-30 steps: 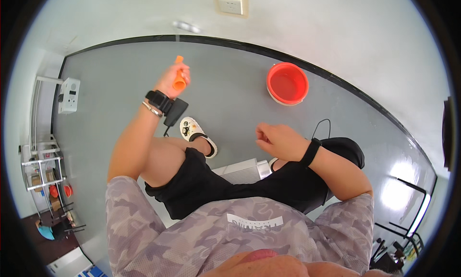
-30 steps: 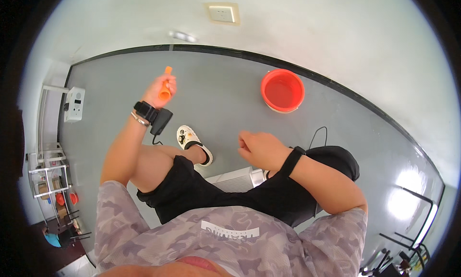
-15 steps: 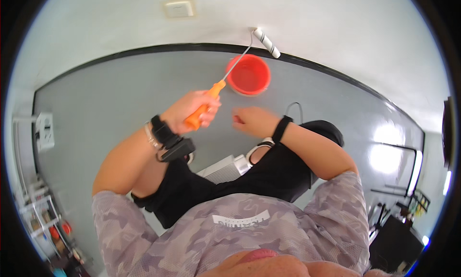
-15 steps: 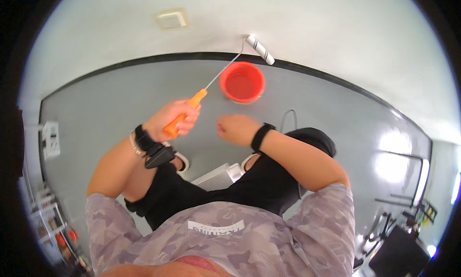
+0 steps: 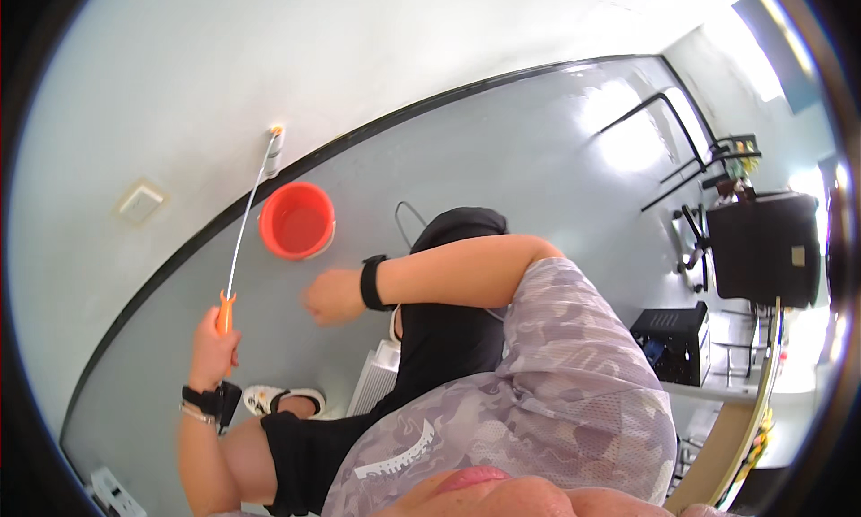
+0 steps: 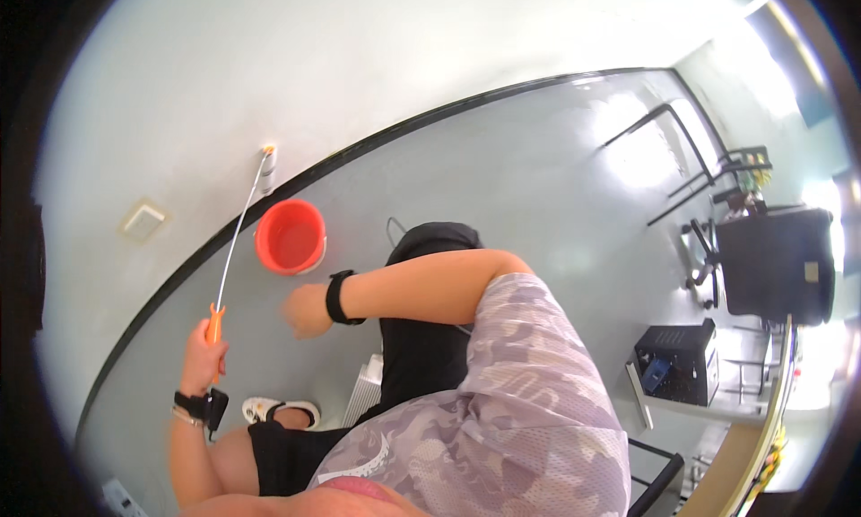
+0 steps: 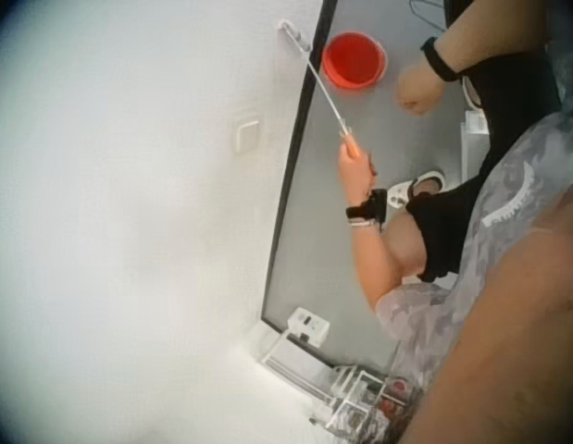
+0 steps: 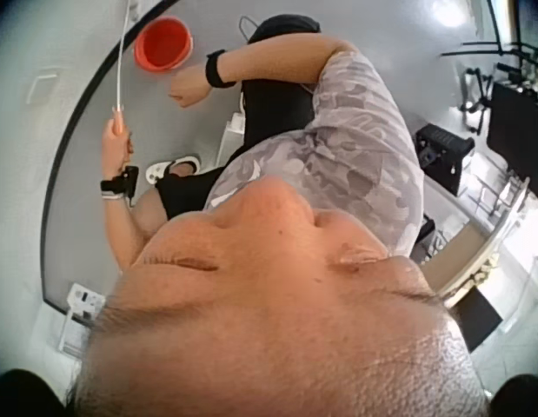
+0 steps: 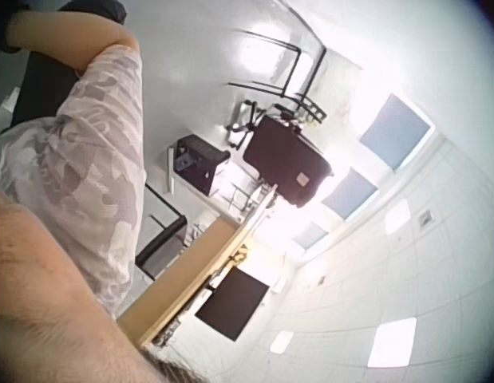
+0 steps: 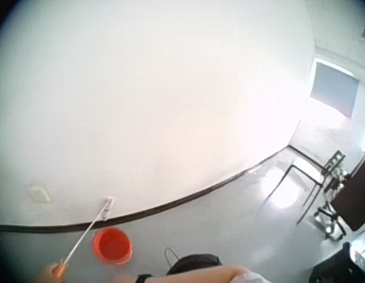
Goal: Apply white paint to a wall using a small roller tool.
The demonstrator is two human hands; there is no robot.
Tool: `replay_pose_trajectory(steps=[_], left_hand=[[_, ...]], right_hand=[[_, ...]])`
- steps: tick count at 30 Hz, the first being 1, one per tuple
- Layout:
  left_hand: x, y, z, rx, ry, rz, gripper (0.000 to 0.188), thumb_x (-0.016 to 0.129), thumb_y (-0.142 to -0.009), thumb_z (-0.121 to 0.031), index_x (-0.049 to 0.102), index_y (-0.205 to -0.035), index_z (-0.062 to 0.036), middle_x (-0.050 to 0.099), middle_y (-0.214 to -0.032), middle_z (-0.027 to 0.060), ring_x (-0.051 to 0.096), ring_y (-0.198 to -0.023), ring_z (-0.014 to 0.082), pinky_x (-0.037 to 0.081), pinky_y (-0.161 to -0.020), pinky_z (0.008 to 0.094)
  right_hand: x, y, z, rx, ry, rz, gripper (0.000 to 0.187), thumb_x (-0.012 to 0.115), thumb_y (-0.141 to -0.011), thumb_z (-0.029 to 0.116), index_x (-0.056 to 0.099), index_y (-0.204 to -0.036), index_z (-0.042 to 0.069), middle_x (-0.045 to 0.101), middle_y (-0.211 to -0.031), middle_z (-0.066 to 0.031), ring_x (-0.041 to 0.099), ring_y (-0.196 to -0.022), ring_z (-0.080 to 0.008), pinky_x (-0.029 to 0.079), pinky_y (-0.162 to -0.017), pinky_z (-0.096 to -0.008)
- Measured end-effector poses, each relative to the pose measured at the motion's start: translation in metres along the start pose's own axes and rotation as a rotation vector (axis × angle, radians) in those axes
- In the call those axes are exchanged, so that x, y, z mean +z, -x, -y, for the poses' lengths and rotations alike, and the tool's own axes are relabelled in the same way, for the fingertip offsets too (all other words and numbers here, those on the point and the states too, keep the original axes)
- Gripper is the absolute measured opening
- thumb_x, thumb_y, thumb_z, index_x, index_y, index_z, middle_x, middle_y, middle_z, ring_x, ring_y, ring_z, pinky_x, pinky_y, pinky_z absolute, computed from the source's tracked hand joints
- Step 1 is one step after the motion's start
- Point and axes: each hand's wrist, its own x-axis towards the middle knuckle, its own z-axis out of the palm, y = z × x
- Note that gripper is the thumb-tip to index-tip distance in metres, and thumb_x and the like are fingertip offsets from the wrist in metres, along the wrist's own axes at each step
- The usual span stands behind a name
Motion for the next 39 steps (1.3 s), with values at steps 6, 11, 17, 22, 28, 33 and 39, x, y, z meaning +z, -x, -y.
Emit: replay_pose_trajectory(steps=[6,11,17,22,28,33,39], left_hand=[[-0.035,-0.018,0.012,0.099,-0.153,-0.072,0.018,0.055,-0.076,-0.005,0.048,-0.092,-0.0020,0.044,-0.058,0.0017,0.044,-0.041,0.0102,0.038,-0.037,0.0264],[-0.083,-0.019,0.052,-0.021,-0.383,-0.245,0.020,0.058,-0.073,-0.007,0.051,-0.091,-0.0006,0.049,-0.068,0.0034,0.047,-0.059,0.0107,0.039,-0.051,0.0288],[-0.083,0.018,0.051,-0.036,-0.367,-0.352,0.026,0.057,-0.071,-0.006,0.054,-0.096,0.0030,0.051,-0.064,0.0079,0.054,-0.060,0.0190,0.043,-0.056,0.0334],[-0.045,0.014,0.004,0.154,-0.620,-0.410,0.030,0.058,-0.075,-0.009,0.057,-0.103,0.0026,0.059,-0.072,0.0138,0.059,-0.066,0.0244,0.045,-0.062,0.0354],[-0.017,-0.010,-0.036,0.425,-0.591,-0.367,0.025,0.061,-0.083,-0.021,0.057,-0.099,-0.0018,0.060,-0.076,0.0176,0.058,-0.068,0.0343,0.045,-0.063,0.0391],[-0.039,-0.029,-0.003,0.325,-0.969,-0.518,0.027,0.058,-0.087,-0.029,0.047,-0.088,-0.0045,0.059,-0.074,0.0164,0.058,-0.071,0.0381,0.042,-0.058,0.0479],[-0.071,-0.014,0.009,0.180,-0.982,-0.555,0.032,0.061,-0.085,-0.035,0.053,-0.085,-0.0039,0.061,-0.076,0.0184,0.058,-0.074,0.0411,0.042,-0.058,0.0491]], right_hand=[[-0.015,0.003,0.010,0.047,-0.079,0.034,0.015,0.053,-0.077,0.021,0.056,-0.083,0.007,0.062,-0.076,-0.0129,0.060,-0.074,-0.0336,0.048,-0.067,-0.0429],[-0.009,0.001,0.007,0.057,-0.037,0.017,0.016,0.054,-0.077,0.021,0.055,-0.084,0.007,0.062,-0.077,-0.0136,0.060,-0.072,-0.0345,0.047,-0.064,-0.0442],[-0.009,0.013,0.009,0.067,-0.099,-0.048,0.016,0.054,-0.078,0.022,0.055,-0.085,0.008,0.063,-0.078,-0.0138,0.061,-0.074,-0.0350,0.048,-0.066,-0.0448],[-0.010,0.012,0.005,0.059,-0.036,0.009,0.017,0.055,-0.078,0.023,0.056,-0.087,0.008,0.063,-0.079,-0.0126,0.061,-0.076,-0.0346,0.048,-0.067,-0.0445],[0.001,0.004,0.004,0.082,-0.054,0.048,0.018,0.056,-0.077,0.024,0.056,-0.087,0.009,0.063,-0.083,-0.0126,0.061,-0.079,-0.0336,0.048,-0.069,-0.0441],[0.001,-0.003,0.009,0.085,0.038,0.117,0.023,0.055,-0.077,0.025,0.059,-0.093,0.008,0.065,-0.088,-0.0138,0.061,-0.084,-0.0352,0.049,-0.073,-0.0447],[-0.002,0.011,0.005,0.022,0.021,0.075,0.026,0.053,-0.077,0.022,0.059,-0.093,0.004,0.065,-0.088,-0.0203,0.061,-0.083,-0.0400,0.049,-0.073,-0.0483]])
